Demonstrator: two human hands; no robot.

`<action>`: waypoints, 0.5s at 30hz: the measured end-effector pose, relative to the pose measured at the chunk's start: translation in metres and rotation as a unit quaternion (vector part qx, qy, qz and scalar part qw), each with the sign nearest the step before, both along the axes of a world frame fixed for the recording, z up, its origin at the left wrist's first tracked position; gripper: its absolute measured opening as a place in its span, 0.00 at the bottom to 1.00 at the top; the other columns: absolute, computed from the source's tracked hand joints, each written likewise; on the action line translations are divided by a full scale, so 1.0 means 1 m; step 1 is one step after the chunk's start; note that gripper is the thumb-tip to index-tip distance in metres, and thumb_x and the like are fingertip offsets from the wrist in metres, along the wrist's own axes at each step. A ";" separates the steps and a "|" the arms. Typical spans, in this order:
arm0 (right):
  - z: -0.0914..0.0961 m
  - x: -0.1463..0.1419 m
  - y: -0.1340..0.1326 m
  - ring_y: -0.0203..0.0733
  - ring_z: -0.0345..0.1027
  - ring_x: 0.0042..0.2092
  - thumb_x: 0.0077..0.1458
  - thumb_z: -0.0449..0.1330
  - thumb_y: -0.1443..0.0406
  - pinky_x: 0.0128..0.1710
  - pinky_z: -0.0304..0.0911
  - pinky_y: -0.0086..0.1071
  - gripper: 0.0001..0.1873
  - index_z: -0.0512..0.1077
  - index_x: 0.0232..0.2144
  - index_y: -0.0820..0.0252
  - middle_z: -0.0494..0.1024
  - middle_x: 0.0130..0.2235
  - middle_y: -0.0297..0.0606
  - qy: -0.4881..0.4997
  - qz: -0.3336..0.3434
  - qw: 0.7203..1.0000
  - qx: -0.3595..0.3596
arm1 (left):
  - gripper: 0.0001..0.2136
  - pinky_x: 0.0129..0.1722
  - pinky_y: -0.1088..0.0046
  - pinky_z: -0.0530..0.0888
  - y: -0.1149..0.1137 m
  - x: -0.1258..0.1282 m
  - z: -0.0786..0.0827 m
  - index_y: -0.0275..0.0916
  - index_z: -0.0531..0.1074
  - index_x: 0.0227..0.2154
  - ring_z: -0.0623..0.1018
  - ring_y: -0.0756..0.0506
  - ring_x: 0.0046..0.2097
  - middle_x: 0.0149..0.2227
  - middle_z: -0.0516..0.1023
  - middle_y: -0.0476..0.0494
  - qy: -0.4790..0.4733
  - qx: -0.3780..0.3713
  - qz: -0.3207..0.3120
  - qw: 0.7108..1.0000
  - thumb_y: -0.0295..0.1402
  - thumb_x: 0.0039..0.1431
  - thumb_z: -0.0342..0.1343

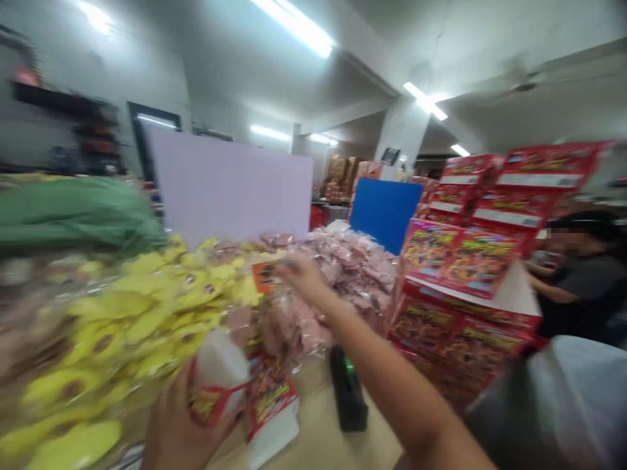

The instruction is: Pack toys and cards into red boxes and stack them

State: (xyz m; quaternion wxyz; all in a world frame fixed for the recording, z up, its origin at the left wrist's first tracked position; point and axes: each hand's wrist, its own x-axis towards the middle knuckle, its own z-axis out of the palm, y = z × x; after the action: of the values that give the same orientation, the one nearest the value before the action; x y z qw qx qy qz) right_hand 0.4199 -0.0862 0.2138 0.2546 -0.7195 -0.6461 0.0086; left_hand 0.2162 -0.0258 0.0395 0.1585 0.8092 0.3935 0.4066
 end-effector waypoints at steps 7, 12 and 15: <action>-0.062 -0.012 -0.100 0.35 0.58 0.26 0.44 0.59 0.52 0.26 0.57 0.28 0.17 0.65 0.24 0.60 0.66 0.23 0.31 0.419 0.034 0.907 0.006 | 0.44 0.50 0.54 0.61 -0.050 -0.016 0.044 0.40 0.48 0.59 0.62 0.34 0.52 0.52 0.60 0.35 0.128 0.116 -0.024 0.985 0.50 0.40 0.59; -0.067 -0.005 -0.118 0.35 0.56 0.23 0.42 0.57 0.53 0.21 0.54 0.28 0.15 0.65 0.19 0.60 0.64 0.20 0.31 0.308 -0.051 0.949 0.034 | 0.43 0.52 0.52 0.57 -0.071 -0.027 0.054 0.40 0.49 0.59 0.60 0.33 0.53 0.52 0.58 0.34 0.181 0.142 -0.065 0.971 0.50 0.41 0.58; -0.068 -0.011 -0.117 0.37 0.58 0.24 0.41 0.57 0.57 0.23 0.56 0.30 0.12 0.67 0.18 0.59 0.66 0.20 0.32 0.251 -0.049 0.966 0.045 | 0.43 0.52 0.50 0.56 -0.086 -0.023 0.060 0.41 0.50 0.59 0.59 0.32 0.52 0.52 0.58 0.33 0.203 0.140 -0.080 0.966 0.49 0.40 0.59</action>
State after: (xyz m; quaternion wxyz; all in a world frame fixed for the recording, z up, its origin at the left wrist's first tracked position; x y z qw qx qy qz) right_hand 0.4093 -0.2027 0.1462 0.4411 -0.7128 -0.5249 0.1477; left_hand 0.1932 -0.1119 0.0994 -0.0077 0.9176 0.2903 0.2713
